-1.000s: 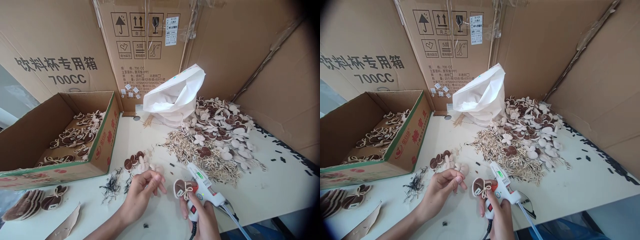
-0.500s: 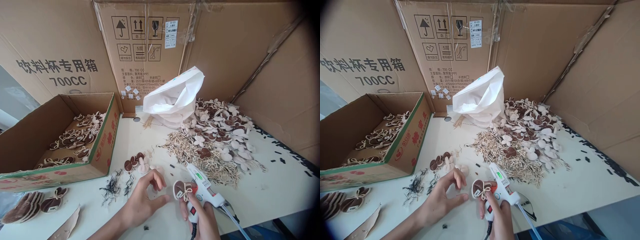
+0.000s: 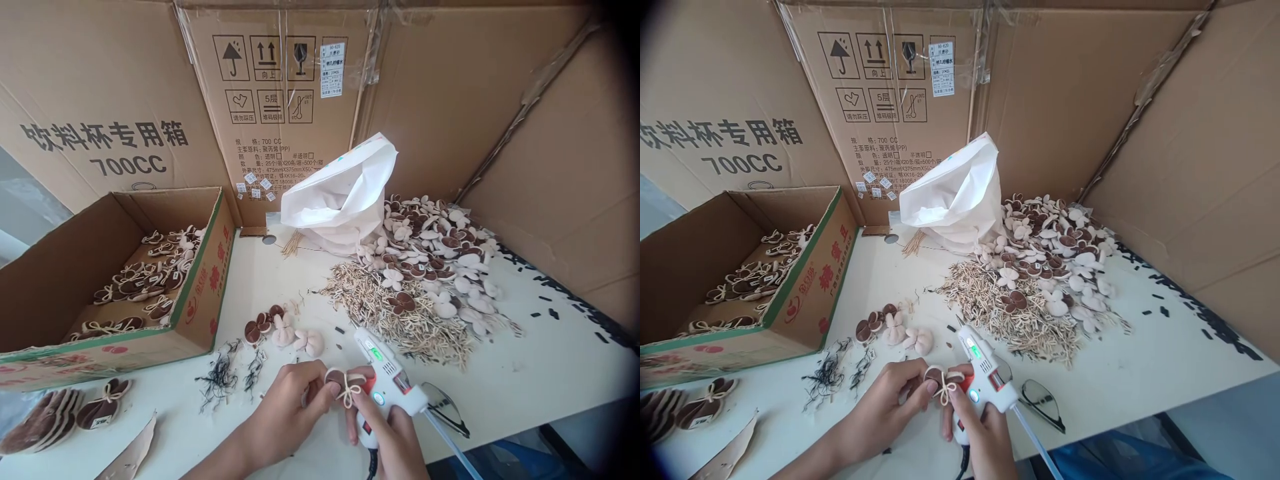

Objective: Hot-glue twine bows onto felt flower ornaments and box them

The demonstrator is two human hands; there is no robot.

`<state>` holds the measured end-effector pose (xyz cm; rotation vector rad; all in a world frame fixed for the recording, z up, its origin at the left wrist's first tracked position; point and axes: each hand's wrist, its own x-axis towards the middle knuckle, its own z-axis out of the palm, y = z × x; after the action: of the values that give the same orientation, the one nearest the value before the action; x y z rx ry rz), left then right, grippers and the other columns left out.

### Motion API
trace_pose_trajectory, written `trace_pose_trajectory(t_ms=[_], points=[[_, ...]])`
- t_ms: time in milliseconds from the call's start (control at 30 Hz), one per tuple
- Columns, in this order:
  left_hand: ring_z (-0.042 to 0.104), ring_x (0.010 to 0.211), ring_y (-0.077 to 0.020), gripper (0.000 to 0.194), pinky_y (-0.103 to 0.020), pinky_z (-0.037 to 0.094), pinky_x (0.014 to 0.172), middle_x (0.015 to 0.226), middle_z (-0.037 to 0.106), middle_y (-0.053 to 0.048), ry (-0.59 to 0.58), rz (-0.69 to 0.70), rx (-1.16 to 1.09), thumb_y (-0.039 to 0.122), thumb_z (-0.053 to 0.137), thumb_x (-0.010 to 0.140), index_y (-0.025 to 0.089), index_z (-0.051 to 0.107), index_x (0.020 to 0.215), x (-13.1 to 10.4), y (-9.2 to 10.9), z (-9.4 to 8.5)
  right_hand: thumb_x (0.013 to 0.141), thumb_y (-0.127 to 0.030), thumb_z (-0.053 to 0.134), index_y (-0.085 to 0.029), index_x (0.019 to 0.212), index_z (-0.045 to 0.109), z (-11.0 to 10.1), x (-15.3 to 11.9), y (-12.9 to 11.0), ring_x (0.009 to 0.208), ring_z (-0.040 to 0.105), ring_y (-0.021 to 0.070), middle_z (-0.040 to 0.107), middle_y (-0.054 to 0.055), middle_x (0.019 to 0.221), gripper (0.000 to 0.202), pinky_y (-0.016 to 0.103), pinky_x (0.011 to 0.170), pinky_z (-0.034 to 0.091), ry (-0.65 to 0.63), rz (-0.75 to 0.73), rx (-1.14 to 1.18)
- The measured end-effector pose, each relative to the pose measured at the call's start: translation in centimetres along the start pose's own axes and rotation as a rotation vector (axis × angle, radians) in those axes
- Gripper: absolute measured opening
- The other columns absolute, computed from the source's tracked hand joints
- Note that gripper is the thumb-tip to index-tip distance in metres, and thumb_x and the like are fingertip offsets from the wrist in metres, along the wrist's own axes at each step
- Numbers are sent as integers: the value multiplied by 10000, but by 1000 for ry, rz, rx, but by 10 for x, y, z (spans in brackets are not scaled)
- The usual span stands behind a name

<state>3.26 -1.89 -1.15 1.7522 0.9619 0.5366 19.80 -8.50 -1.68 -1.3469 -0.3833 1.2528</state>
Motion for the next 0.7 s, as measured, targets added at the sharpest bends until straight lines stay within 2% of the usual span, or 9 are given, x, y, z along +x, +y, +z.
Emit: trace_pose_trajectory(t_ms=[133,200,300,433,467,533,600,667,700], points=[[543,734,-176,392,-303,400,721,827,679,-36,-14,35,111,406,430,1167,199,569,865,-1,2,-2,749,-600,970,-187,962,755,-3,2,6,468,521,177,611,-49,480,512,315,557,362,-80,-63,9],[558,758,-182,357,-309,419,752,870,703,-49,-45,73,119,390,426,1169,197,601,926,-2,5,-3,721,-611,989,-195,933,742,-6,4,8,460,532,181,602,-55,468,529,314,555,381,-54,-45,20],[584,780,-183,267,-296,443,752,926,738,-60,-92,89,64,397,527,1137,190,653,1025,-3,9,-5,638,-629,1026,-216,814,689,-10,8,10,465,544,185,625,-42,486,562,314,533,407,18,-20,61],[605,751,-169,280,-262,438,687,911,753,-50,-170,60,-8,427,581,1115,180,712,1106,0,9,-10,642,-594,1030,-251,692,585,-9,14,5,486,548,181,626,-37,496,564,304,512,424,82,20,122],[588,720,-162,320,-262,425,674,858,736,-39,-162,54,5,446,554,1126,176,724,1090,1,8,-12,642,-583,1031,-250,702,593,-9,15,4,477,546,179,644,-32,512,553,304,503,419,72,15,132],[523,665,-154,461,-274,392,660,731,648,-11,-72,40,58,501,471,1154,170,712,943,3,6,-16,657,-591,1018,-230,751,656,-7,17,1,453,534,168,692,-13,555,519,301,489,399,31,-23,135],[467,643,-153,608,-290,374,671,655,544,5,34,35,96,551,368,1172,180,600,749,6,4,-18,680,-643,986,-198,755,707,-7,20,2,417,498,148,695,3,537,531,292,471,354,-22,-59,112],[458,654,-156,637,-296,376,690,654,513,6,87,32,95,566,327,1175,195,495,687,8,4,-19,660,-695,977,-196,652,679,-9,23,5,390,490,148,675,23,483,581,290,455,323,-24,-54,80],[463,669,-158,591,-294,379,691,683,525,7,112,29,84,569,373,1165,198,502,723,8,5,-19,650,-725,970,-225,582,623,-11,25,8,384,498,165,600,7,400,612,295,446,325,-5,-38,44]])
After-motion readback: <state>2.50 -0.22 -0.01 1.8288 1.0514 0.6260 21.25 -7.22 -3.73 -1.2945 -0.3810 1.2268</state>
